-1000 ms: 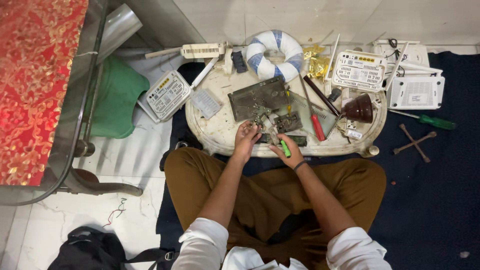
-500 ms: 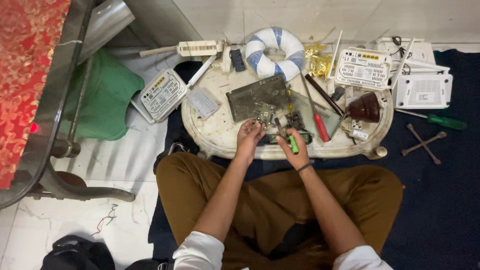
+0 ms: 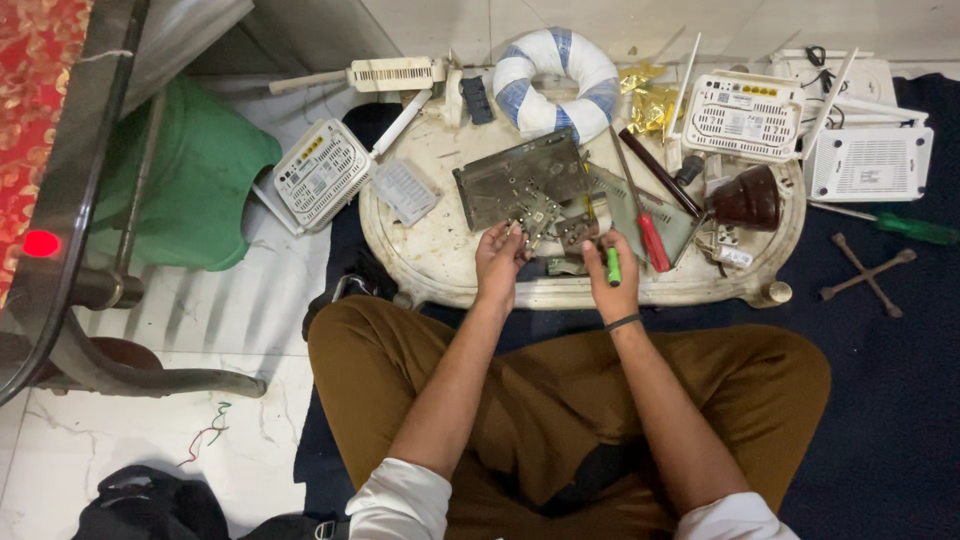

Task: The person sits on the floor and uses a green-handled screwdriver to unscrew and remove components from a small circuit board. They manipulate the board and its parts, turning it over and adjusting connections.

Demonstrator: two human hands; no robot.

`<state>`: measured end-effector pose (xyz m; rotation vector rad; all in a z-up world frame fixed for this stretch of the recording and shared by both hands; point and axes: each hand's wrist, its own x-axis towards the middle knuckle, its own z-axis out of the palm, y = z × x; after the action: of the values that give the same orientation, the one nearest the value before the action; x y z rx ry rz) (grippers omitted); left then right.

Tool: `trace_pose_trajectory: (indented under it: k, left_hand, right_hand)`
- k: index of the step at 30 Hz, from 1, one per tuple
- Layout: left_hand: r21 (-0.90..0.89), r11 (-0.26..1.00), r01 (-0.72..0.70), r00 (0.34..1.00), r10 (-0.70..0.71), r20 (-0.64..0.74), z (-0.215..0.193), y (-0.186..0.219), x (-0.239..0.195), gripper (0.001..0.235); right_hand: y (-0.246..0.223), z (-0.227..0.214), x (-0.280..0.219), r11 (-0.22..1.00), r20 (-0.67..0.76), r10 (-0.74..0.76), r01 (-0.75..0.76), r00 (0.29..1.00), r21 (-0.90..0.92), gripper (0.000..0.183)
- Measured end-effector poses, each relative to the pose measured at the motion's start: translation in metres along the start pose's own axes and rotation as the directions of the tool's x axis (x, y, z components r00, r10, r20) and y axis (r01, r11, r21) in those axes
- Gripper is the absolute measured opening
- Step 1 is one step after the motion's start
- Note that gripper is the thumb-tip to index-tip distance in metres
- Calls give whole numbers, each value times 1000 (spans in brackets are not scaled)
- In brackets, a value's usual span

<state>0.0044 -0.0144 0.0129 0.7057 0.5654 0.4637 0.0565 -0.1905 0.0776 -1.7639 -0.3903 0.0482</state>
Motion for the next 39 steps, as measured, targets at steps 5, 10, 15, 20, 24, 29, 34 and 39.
trace_pose_trajectory:
  k: [5,10,15,20,24,29,34,39]
  left_hand:
    - [83,995,-63,998,64,-9,6,16,-11,40]
    - [239,960,-149,985,122,122,12,28,-23,37]
    - [351,874,-336,910,205,361,21,26,-35,41]
    - [298,909,-293,892,148,426,28,28,-42,56]
    - [224,918,-328,858,190,477,35,33,-43,62]
    - [147,985,86,932,-131,339,41,43,-52,58]
    - [-44,968,246,871,-201,447,42,51,-53,48]
    - [9,980,197,906,-186,379,42,48,-51,42]
  right_hand:
    - [-23,-13,6,934,-156,-343,319,926,-162,39]
    - [-33,-13,7,903,-41,-398,383,917,-195,37]
    - [-13,-4,8,959,68,-273,266,960,95,39]
    - [10,-1,7,978,71,22,-36,997,205,29]
    - [16,-1,4,949,64,10,-29,998,313,22]
    - [8,-1,8,922,-19,-241,235,970,308,20]
    - [-6,-1,5,902,32,-419,412,907,130,29]
    - [-21,0,7,892,76,-452,450,889,48,30]
